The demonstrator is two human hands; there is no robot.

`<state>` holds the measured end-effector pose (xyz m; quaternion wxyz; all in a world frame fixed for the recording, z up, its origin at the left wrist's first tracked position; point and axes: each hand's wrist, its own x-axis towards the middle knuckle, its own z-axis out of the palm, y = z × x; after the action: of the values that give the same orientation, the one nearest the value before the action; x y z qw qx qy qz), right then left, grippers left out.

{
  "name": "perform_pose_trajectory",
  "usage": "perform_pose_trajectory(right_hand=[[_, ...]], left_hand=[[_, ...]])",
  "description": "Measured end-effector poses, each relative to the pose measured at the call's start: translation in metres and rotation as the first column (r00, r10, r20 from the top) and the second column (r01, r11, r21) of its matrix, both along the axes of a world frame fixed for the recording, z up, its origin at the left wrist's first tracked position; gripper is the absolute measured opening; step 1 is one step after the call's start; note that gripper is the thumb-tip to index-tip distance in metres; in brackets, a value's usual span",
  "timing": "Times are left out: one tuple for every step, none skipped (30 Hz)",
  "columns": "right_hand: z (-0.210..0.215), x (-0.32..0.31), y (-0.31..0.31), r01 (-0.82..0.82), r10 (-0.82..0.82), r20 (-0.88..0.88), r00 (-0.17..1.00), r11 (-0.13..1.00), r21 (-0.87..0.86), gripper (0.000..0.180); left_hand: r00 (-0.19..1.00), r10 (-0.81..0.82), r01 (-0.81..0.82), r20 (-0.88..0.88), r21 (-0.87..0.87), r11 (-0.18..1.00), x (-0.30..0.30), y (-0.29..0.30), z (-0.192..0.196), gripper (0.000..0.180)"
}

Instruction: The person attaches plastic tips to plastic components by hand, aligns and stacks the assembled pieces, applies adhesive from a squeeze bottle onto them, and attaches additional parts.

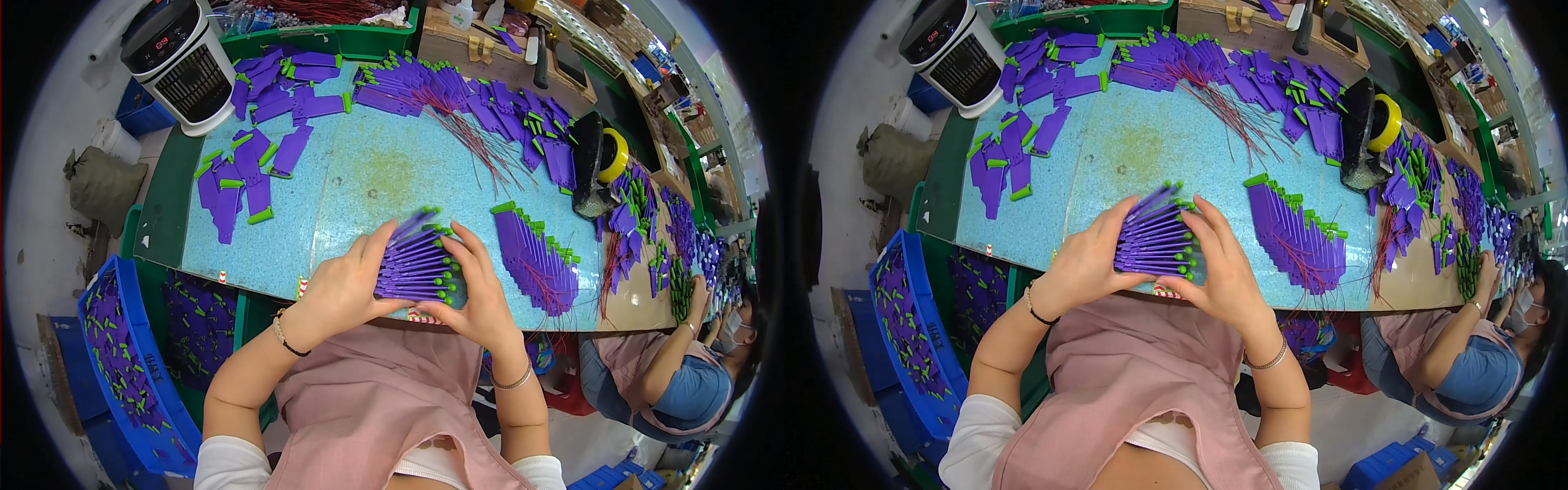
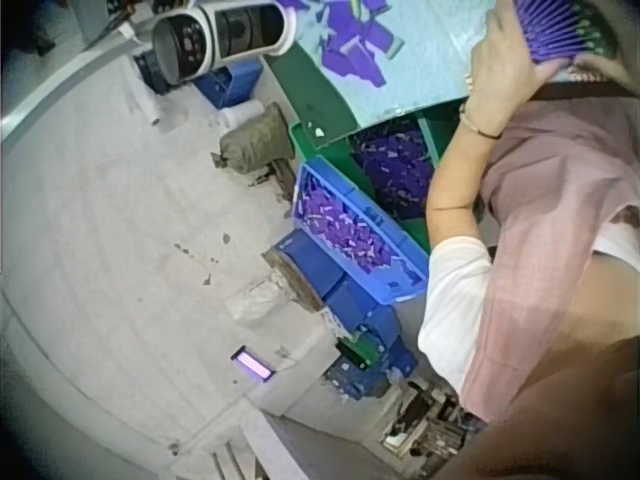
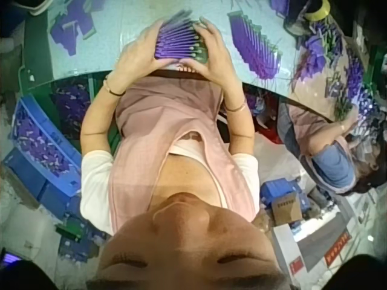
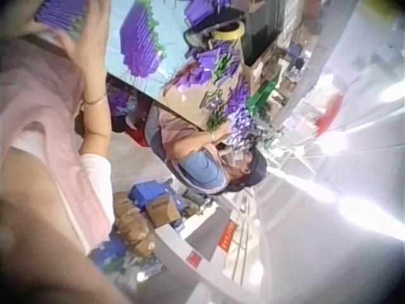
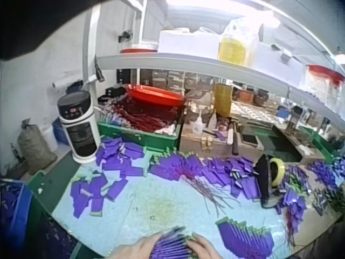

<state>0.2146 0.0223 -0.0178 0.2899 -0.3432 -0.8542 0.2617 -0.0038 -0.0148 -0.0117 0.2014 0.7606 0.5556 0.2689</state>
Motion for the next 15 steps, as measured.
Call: perform_pose_trajectory(right_hand=[[-0.0003, 0.0, -0.0023, 0.034, -0.034, -0.015, 0.999, 0.999, 0.006, 0.083], [-0.0005, -0.0004, -0.0041, 0.068, -0.067, -0.03, 0.997, 0.998, 0.012, 0.08], [0.0001, -0.0014, -0.0051, 0.08, -0.079, -0.032, 0.996, 0.996, 0.048, 0.078], [-0.0003, -0.0023, -0.0053, 0.079, -0.078, -0.033, 0.996, 0.996, 0.05, 0.078], [-0.001, -0.0031, -0.0053, 0.075, -0.072, -0.04, 0.997, 0.994, 0.085, 0.077], [-0.0018, -0.0034, -0.005, 0.071, -0.066, -0.047, 0.997, 0.99, 0.121, 0.076], [-0.0029, -0.0033, -0.0049, 0.071, -0.065, -0.045, 0.997, 0.985, 0.155, 0.073], [-0.0051, -0.0033, -0.0057, 0.072, -0.066, -0.045, 0.997, 0.985, 0.156, 0.073], [-0.0079, -0.0034, -0.007, 0.089, -0.081, -0.057, 0.995, 0.984, 0.154, 0.072], [-0.0088, -0.0034, -0.0079, 0.105, -0.095, -0.069, 0.993, 0.983, 0.152, 0.071], [-0.0078, -0.0037, -0.0072, 0.104, -0.095, -0.07, 0.993, 0.983, 0.153, 0.071], [-0.0061, -0.0043, -0.0055, 0.097, -0.089, -0.064, 0.994, 0.984, 0.146, 0.071], [-0.0049, -0.0049, -0.0034, 0.091, -0.084, -0.057, 0.995, 0.986, 0.14, 0.071], [-0.0037, -0.0052, -0.001, 0.069, -0.062, -0.061, 0.996, 0.991, 0.119, 0.07], [-0.0041, -0.0054, 0.0015, 0.069, -0.062, -0.062, 0.996, 0.99, 0.12, 0.07]], left_hand=[[1.0, -0.001, 0.001, 0.001, 0.0, 1.0, 0.0002, -0.0004, 0.0002, 0.091], [1.0, -0.005, 0.005, -0.007, -0.006, 1.0, -0.0001, -0.0007, 0.0004, 0.093], [1.0, -0.01, 0.009, -0.016, -0.013, 1.0, -0.0004, -0.001, 0.0005, 0.096], [1.0, -0.009, 0.009, -0.017, -0.011, 1.0, -0.0012, -0.0013, -0.0003, 0.096], [1.0, -0.005, 0.005, -0.016, 0.0, 1.0, -0.0021, -0.0014, -0.0017, 0.096], [1.0, -0.001, 0.002, -0.015, 0.011, 1.0, -0.0024, -0.0016, -0.0024, 0.096], [1.0, -0.002, 0.002, -0.016, 0.012, 1.0, -0.0017, -0.0021, -0.0017, 0.096], [0.999, 0.029, -0.028, -0.033, 0.021, 0.999, -0.0004, -0.0027, -0.0006, 0.096], [0.997, 0.06, -0.058, -0.05, 0.031, 0.998, 0.0002, -0.0029, 0.0, 0.097], [0.997, 0.06, -0.059, -0.051, 0.032, 0.998, -0.0001, -0.0025, -0.0004, 0.097], [0.997, 0.066, -0.064, -0.046, 0.031, 0.997, -0.0008, -0.0013, -0.0019, 0.097], [0.997, 0.071, -0.07, -0.041, 0.029, 0.997, -0.0018, -0.0001, -0.0025, 0.097], [0.997, 0.071, -0.07, -0.042, 0.03, 0.997, -0.0029, 0.0014, -0.0026, 0.097], [0.998, 0.059, -0.059, -0.005, -0.014, 0.998, -0.0043, 0.003, -0.0026, 0.097], [0.998, 0.049, -0.047, 0.031, -0.058, 0.997, -0.0056, 0.0042, -0.0024, 0.096]])
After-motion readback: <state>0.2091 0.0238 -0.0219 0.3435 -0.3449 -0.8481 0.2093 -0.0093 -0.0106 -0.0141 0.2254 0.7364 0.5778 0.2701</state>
